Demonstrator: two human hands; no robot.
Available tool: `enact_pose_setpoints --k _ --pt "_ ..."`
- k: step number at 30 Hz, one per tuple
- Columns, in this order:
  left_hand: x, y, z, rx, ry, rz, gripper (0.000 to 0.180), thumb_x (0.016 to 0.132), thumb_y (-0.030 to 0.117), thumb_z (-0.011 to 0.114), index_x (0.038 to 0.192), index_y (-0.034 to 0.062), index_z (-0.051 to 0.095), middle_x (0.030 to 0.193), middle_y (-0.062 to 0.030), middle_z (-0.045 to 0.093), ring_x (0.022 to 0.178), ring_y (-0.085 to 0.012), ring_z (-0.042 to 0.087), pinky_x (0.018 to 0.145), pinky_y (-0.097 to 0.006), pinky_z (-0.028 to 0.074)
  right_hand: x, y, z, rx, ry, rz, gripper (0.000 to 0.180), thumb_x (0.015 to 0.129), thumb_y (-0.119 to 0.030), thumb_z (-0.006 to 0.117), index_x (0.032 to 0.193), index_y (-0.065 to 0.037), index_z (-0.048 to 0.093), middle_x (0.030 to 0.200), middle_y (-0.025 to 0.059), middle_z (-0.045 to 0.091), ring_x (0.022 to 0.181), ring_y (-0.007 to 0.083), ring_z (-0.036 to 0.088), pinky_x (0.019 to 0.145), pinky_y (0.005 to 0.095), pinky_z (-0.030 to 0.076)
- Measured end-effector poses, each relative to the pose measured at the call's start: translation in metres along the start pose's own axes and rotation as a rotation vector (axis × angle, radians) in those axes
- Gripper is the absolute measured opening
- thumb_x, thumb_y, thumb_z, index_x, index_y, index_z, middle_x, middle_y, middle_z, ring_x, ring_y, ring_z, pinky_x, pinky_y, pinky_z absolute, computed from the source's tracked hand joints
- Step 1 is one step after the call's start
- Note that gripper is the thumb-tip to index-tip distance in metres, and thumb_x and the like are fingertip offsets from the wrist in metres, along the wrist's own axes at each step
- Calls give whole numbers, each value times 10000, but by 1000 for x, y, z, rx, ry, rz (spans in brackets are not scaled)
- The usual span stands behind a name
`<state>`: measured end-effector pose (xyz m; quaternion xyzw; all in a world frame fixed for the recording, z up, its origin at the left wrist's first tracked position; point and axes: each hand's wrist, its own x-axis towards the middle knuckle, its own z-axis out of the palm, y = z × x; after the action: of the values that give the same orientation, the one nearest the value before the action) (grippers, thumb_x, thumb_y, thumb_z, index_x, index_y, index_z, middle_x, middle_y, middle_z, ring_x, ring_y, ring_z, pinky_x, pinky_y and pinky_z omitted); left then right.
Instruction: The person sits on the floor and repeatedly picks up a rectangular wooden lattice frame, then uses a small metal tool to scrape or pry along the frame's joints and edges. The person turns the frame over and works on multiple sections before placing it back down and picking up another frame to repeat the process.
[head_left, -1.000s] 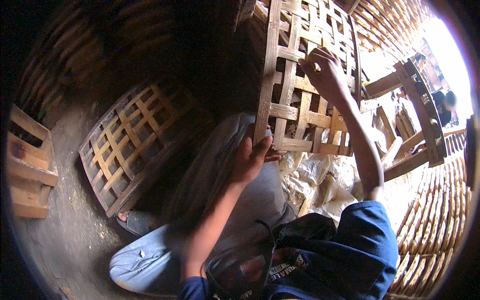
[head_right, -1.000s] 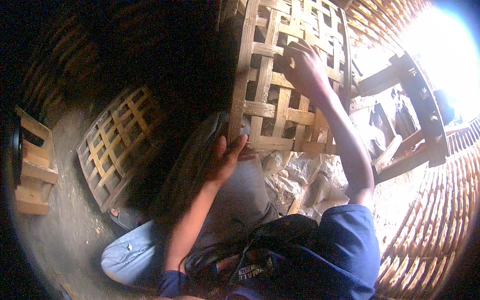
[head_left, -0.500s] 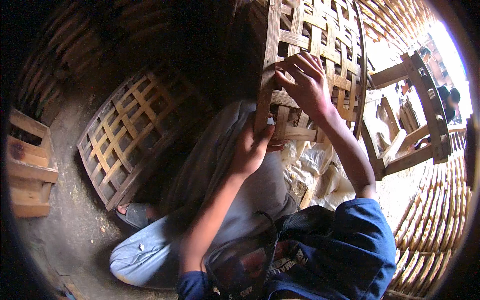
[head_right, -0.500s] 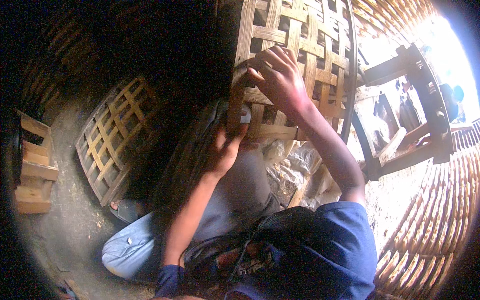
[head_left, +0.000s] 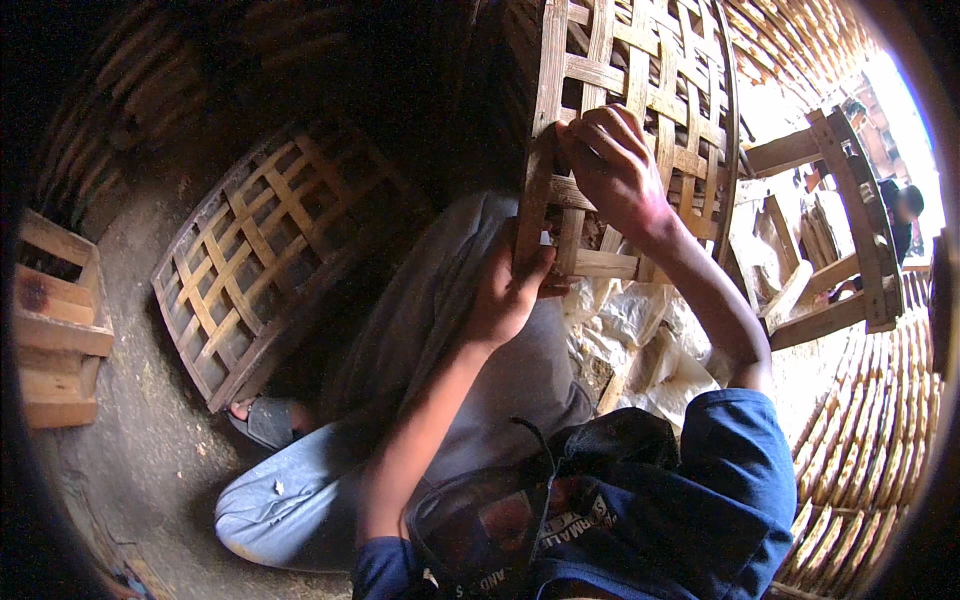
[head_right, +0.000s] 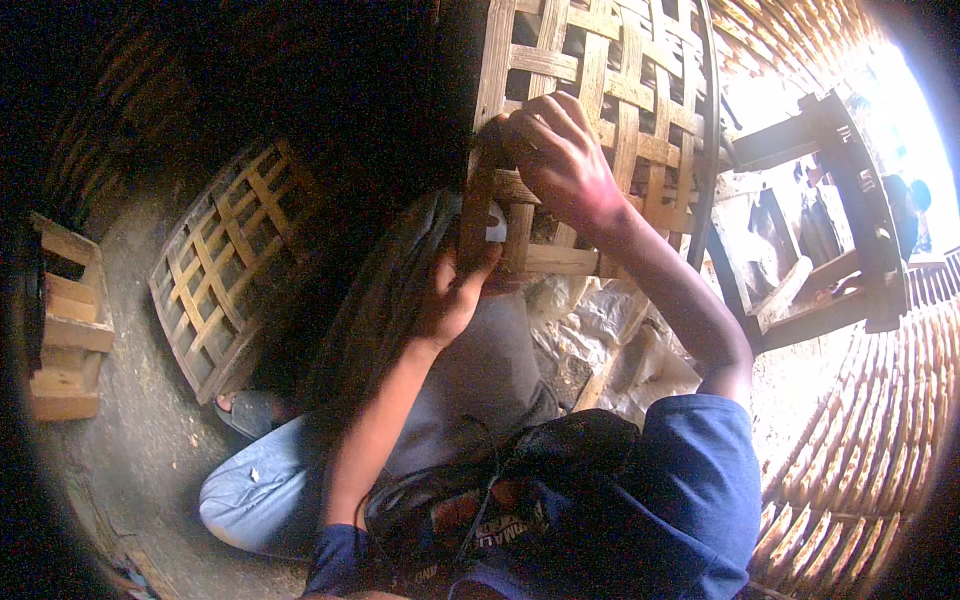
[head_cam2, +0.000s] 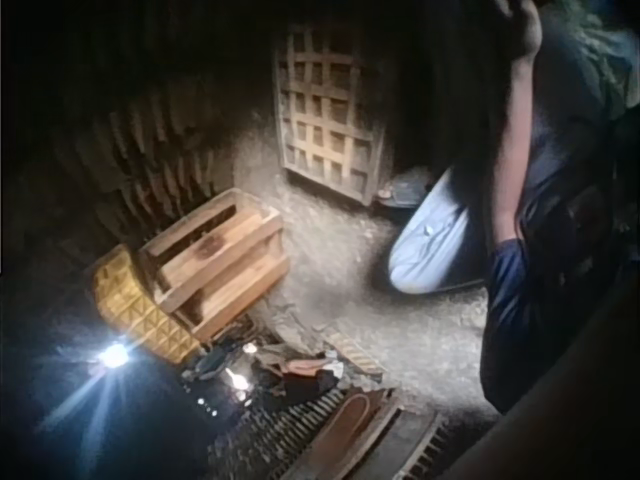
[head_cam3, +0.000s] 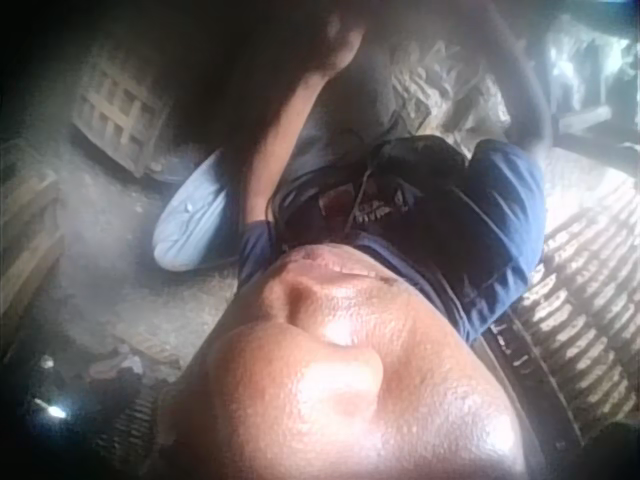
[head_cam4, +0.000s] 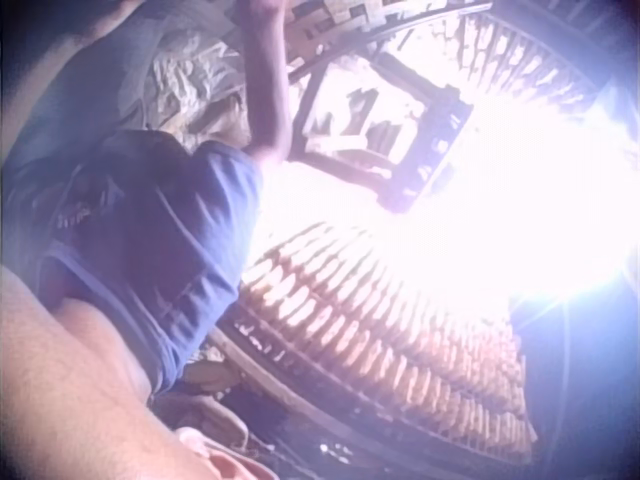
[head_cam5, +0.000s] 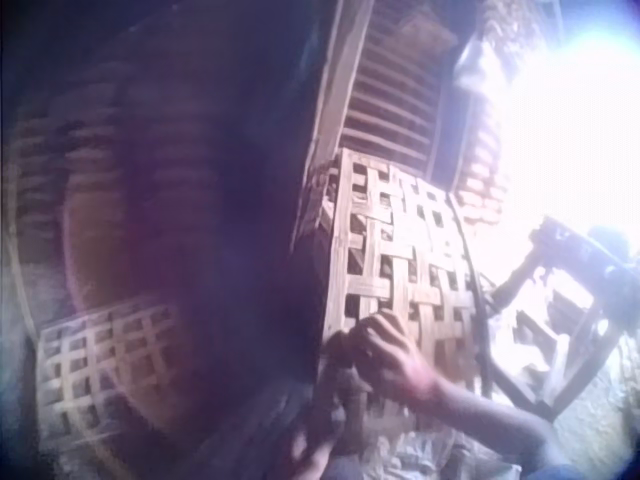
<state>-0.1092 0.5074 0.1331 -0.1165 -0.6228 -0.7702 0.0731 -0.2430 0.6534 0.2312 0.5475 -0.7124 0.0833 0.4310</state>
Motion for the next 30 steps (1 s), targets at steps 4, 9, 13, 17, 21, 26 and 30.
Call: enact_pose_setpoints --k 4,9,13,17,21,26,30 --pt "2 2 -1 83 8 72 296 1036 193 540 1288 68 449 1095 -54 557 922 -121 646 727 -301 615 0 -6 -2 -28 14 67 201 753 4 737 950 -30 710 916 79 648 852 264 632 811 384 503" --pt "-2 -4 0 -155 -3 -52 347 1034 248 551 1304 63 436 1126 -70 548 898 -143 663 757 -314 616 4 3 -14 -115 -95 353 132 800 -98 677 908 -74 603 882 99 593 881 286 600 845 430 456" --pt "-4 -15 3 -351 19 -162 418 1024 305 575 1334 75 413 1152 -88 529 883 -167 681 770 -321 619 9 17 -30 67 -152 602 222 890 -179 690 1084 -72 688 960 84 722 861 260 688 796 403 540" --pt "-3 -17 3 -362 8 -193 441 1017 312 584 1346 81 403 1115 -89 514 889 -184 693 774 -332 621 16 13 -24 379 -240 835 231 930 -146 671 1146 -104 744 864 122 748 715 158 708 655 308 562" --pt "-1 -6 4 -342 5 -188 431 1015 297 584 1343 81 404 1088 -84 502 894 -195 698 777 -338 621 12 34 -2 528 -291 797 266 889 -51 682 1145 -88 745 879 117 760 774 126 708 687 303 574" --pt "-2 -10 1 -337 12 -172 429 1015 306 583 1339 83 410 1099 -81 494 884 -174 680 774 -330 618 20 45 -1 704 -363 900 315 894 -185 746 1138 13 727 917 62 748 749 73 648 669 232 517" --pt "-4 -15 0 -323 11 -135 449 1012 333 591 1337 79 412 1102 -79 499 872 -155 661 768 -317 615 18 51 -5 980 -323 922 277 883 -164 687 1054 47 739 865 85 744 735 113 673 662 259 551"
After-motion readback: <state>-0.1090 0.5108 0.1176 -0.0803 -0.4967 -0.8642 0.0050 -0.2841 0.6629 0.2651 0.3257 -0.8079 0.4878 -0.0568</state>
